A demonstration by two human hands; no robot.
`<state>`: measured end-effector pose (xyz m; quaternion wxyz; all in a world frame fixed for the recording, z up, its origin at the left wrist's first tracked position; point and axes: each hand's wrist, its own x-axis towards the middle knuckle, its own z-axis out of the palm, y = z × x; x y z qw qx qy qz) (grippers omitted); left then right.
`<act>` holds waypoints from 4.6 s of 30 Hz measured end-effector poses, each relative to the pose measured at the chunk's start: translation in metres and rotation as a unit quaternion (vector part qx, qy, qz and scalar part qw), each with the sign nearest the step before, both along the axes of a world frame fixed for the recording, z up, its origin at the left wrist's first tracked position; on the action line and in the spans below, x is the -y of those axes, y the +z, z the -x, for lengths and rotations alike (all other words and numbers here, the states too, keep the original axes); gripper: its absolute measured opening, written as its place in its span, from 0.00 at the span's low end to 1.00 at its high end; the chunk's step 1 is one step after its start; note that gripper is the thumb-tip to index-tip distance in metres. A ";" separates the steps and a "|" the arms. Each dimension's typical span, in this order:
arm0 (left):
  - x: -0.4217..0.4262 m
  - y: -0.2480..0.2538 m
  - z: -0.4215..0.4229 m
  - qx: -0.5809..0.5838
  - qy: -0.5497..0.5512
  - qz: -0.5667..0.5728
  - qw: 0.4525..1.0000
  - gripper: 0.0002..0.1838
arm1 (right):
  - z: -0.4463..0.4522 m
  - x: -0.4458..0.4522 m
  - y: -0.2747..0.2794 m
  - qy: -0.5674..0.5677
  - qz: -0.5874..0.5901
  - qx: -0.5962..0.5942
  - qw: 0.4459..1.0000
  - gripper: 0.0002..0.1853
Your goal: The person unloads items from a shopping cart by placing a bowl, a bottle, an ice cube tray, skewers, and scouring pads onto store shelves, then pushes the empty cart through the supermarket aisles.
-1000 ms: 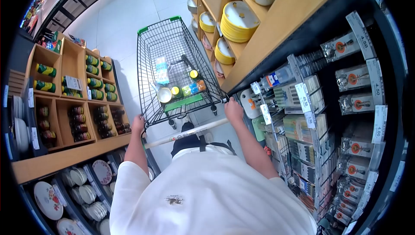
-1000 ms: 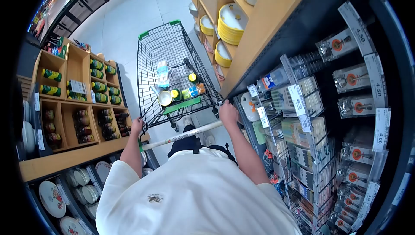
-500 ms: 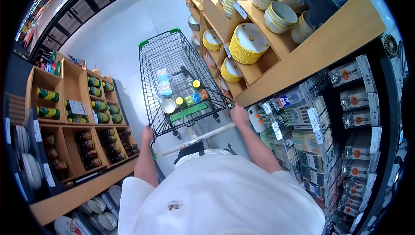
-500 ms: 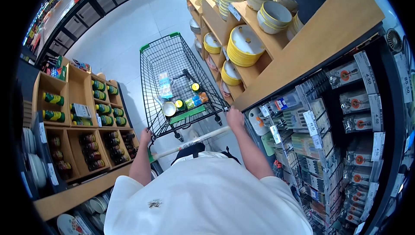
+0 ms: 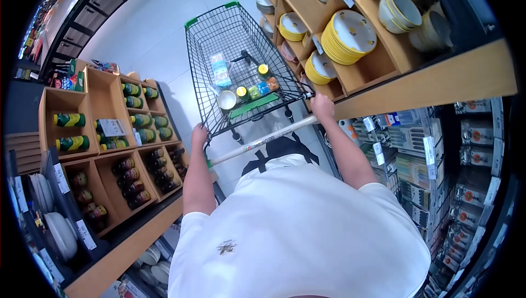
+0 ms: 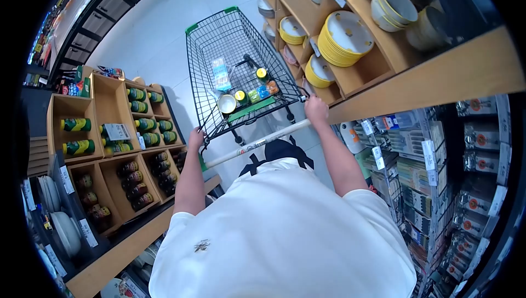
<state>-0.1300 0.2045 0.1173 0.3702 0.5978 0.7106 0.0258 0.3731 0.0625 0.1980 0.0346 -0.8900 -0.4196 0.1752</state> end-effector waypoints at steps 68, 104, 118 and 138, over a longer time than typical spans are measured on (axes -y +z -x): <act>-0.523 0.007 0.027 -0.004 0.008 0.027 1.000 0.23 | 0.030 -0.539 0.012 0.013 -0.056 -0.011 0.998 0.08; -0.761 -0.213 -0.059 0.119 0.114 0.123 0.979 0.23 | 0.090 -0.733 -0.001 0.086 -0.115 -0.122 0.982 0.22; -0.785 -0.348 -0.084 0.220 0.524 0.179 0.803 0.30 | 0.096 -0.771 -0.036 0.009 -0.033 -0.154 0.987 0.18; -0.794 -0.397 -0.110 0.227 0.528 0.202 0.793 0.32 | 0.085 -0.771 -0.038 0.022 -0.023 -0.151 0.988 0.17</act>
